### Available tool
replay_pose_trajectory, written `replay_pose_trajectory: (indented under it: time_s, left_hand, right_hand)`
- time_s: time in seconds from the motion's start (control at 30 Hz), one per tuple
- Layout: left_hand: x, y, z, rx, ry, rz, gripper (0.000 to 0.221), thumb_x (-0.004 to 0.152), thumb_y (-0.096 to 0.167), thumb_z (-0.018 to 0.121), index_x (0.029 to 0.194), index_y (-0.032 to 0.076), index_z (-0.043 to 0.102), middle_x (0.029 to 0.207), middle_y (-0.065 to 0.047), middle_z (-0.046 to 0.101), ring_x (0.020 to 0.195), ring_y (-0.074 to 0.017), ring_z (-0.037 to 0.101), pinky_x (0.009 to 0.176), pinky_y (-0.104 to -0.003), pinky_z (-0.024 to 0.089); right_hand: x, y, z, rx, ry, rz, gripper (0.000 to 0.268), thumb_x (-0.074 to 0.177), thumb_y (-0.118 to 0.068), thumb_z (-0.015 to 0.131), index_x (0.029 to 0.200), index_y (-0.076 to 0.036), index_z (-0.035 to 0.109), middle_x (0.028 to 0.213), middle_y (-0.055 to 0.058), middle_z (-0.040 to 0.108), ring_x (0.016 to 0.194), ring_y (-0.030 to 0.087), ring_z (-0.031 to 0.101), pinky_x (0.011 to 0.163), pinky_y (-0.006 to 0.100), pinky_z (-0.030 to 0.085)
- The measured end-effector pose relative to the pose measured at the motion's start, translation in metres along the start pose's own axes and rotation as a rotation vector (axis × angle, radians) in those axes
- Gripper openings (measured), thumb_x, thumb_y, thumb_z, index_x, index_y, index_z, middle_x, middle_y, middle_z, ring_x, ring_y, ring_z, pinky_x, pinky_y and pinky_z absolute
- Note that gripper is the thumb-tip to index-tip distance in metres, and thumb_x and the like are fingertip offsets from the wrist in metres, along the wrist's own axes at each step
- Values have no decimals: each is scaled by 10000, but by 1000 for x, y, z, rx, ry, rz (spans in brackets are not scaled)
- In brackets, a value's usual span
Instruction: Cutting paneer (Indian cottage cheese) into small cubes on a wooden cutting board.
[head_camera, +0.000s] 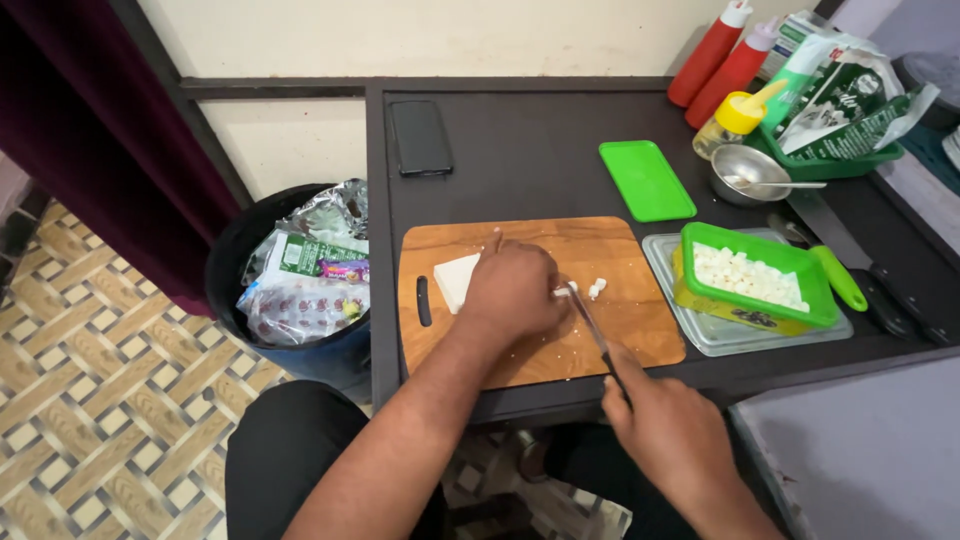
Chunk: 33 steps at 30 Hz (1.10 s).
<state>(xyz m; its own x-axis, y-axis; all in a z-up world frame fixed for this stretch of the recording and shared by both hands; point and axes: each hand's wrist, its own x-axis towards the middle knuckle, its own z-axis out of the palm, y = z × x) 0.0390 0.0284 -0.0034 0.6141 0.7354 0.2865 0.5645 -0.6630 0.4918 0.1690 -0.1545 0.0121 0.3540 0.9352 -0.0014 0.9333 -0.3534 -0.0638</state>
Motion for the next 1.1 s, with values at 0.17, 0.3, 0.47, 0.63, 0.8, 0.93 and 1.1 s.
replay_pose_trajectory:
  time_s: [0.17,0.3,0.47,0.63,0.8,0.93,1.1]
  left_hand:
    - [3,-3,10,-4,39,-8,215,744,307,756,779,95,778,853,-120,730,991,-308,663,1212,-536,298]
    - [-2,0,10,-10,71,-31,208,737,296,760,780,94,779,848,-127,718,962,-312,666,1208,-517,317]
    - [3,-2,12,54,83,18,207,709,273,762,805,90,785,895,-114,715,1005,-318,653,1191,-562,310]
    - [-3,8,8,7,84,92,198,747,243,753,902,128,794,998,-76,717,1094,-316,628,1143,-673,272]
    - [-7,23,-7,-102,73,290,231,854,269,723,1061,181,775,1145,-36,694,1211,-287,576,1121,-680,271]
    - [-8,22,-6,-70,35,313,262,872,245,702,1125,201,754,1186,-18,683,1259,-253,560,1150,-669,261]
    - [-5,20,-8,-69,44,315,311,905,266,697,1210,203,710,1231,-42,659,1278,-266,539,1149,-670,252]
  right_hand:
    - [8,-4,4,11,0,-18,507,905,-394,578,1399,-283,550,695,184,720,712,437,706,682,588,559]
    - [8,-2,9,-23,-2,-64,447,915,-383,576,1343,-254,566,704,171,721,722,419,712,677,570,567]
    - [-1,12,-4,-54,-53,-38,520,897,-390,609,1409,-304,583,682,164,724,708,398,723,688,544,584]
    - [-7,27,-21,-41,61,-6,529,853,-441,713,1378,-415,649,706,176,719,714,398,719,696,529,587]
    - [-1,28,-44,-106,-14,53,533,822,-425,699,1342,-500,609,861,129,750,886,337,734,835,472,593]
    - [6,15,-74,-165,-228,156,558,843,-463,705,1378,-525,560,1006,118,750,994,337,723,908,459,586]
    - [6,12,-94,-263,-333,176,575,876,-472,680,1428,-508,522,1091,82,755,1072,291,724,977,440,577]
